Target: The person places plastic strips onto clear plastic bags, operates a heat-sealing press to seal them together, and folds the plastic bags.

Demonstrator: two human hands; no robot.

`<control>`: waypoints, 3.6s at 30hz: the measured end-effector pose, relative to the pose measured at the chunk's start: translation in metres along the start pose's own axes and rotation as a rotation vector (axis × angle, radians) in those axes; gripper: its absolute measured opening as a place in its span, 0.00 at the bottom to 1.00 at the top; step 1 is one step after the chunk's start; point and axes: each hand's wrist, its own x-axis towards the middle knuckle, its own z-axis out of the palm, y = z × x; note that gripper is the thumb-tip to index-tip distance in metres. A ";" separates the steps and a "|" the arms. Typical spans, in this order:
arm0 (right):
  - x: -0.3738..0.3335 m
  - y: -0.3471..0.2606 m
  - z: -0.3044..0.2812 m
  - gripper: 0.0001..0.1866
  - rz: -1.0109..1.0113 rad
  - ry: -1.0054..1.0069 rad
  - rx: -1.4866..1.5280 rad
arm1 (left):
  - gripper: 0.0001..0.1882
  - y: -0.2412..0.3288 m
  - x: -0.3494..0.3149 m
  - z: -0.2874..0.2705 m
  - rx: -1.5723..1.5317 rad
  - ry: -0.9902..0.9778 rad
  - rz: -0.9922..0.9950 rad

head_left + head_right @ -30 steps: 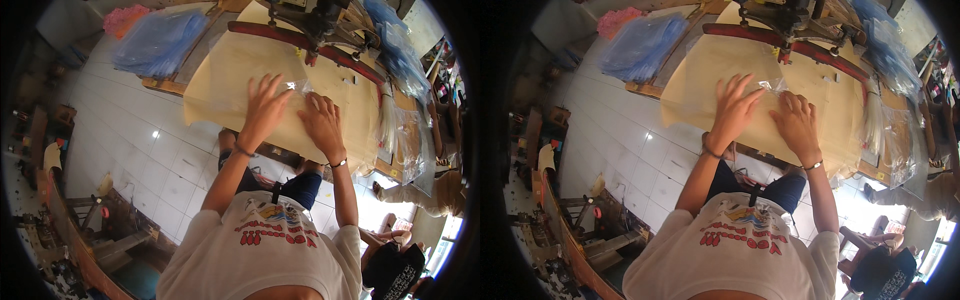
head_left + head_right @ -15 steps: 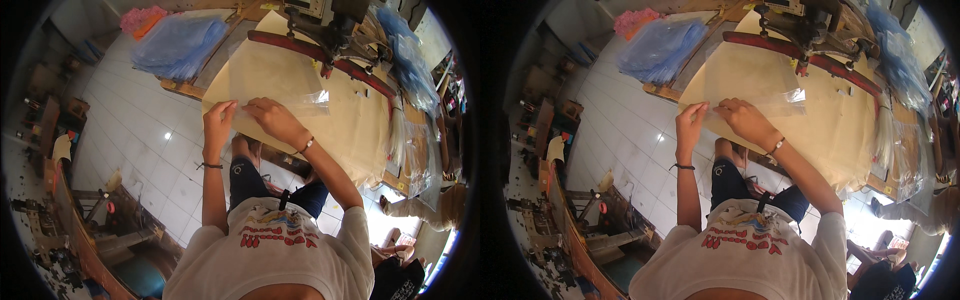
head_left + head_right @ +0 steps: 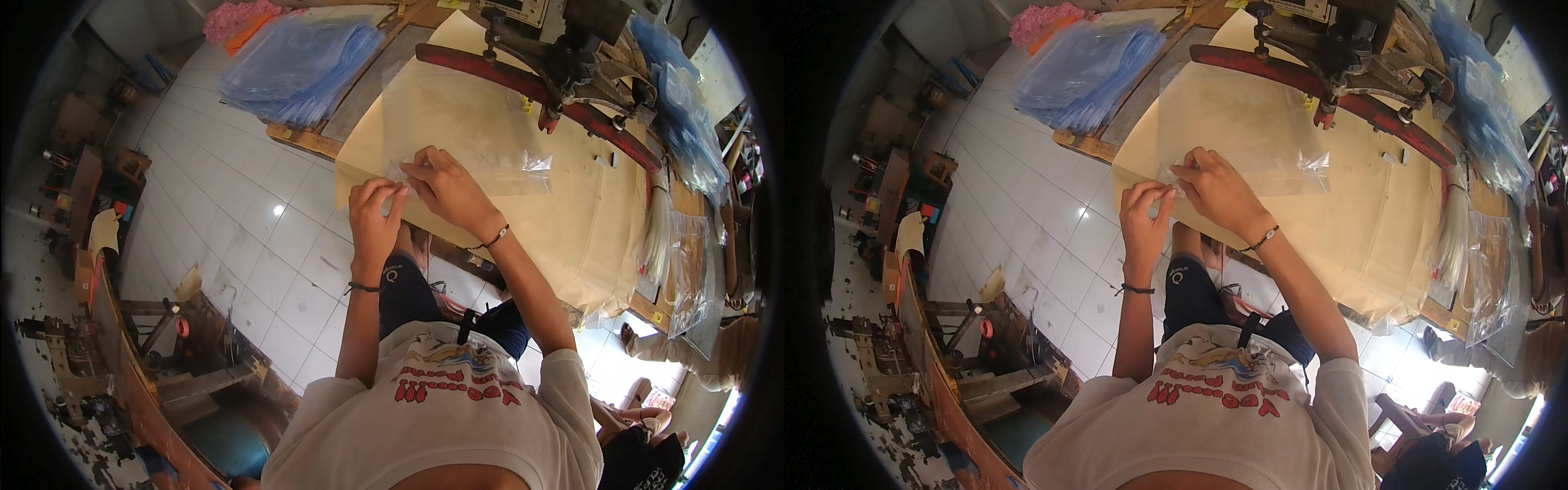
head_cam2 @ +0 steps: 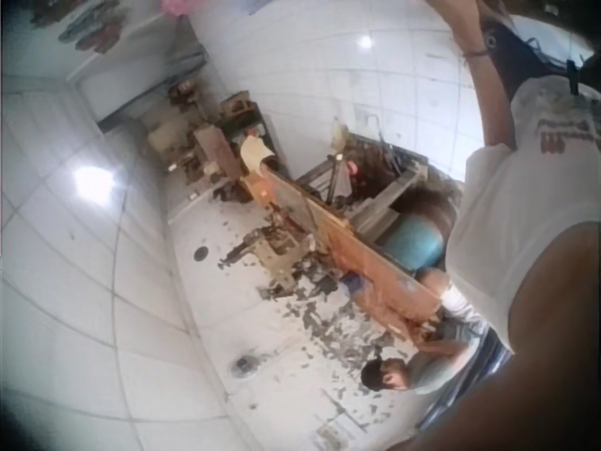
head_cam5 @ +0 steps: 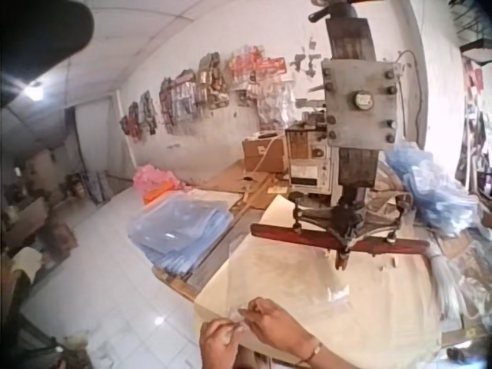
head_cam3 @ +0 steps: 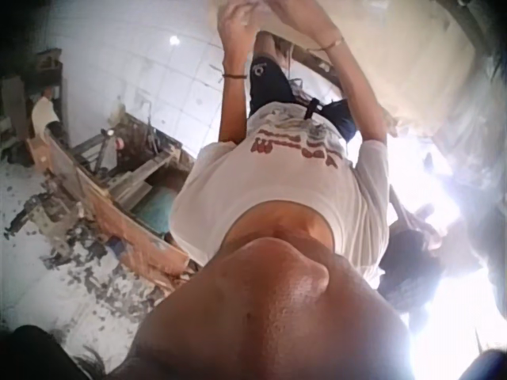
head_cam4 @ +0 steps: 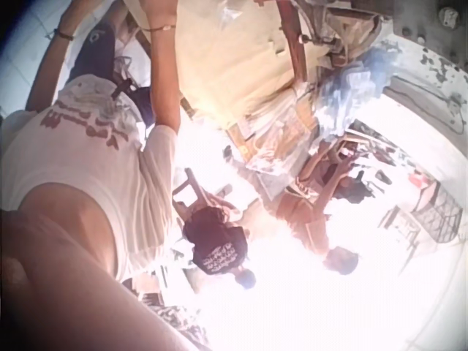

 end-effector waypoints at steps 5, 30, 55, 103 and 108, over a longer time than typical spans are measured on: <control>-0.001 0.003 -0.002 0.18 -0.012 -0.037 0.042 | 0.10 -0.002 -0.003 0.006 -0.021 -0.007 -0.098; 0.001 0.001 0.006 0.10 0.025 0.044 -0.020 | 0.05 -0.030 0.064 -0.013 -0.088 -0.258 -0.022; -0.007 -0.002 -0.001 0.18 0.022 0.047 -0.043 | 0.08 -0.028 0.070 -0.019 -0.200 -0.342 -0.220; -0.095 0.028 -0.091 0.36 0.383 -0.040 -0.688 | 0.40 0.017 0.002 -0.004 0.572 -0.489 0.141; -0.095 0.028 -0.090 0.41 0.421 -0.095 -0.732 | 0.42 0.019 0.001 -0.005 0.603 -0.447 0.176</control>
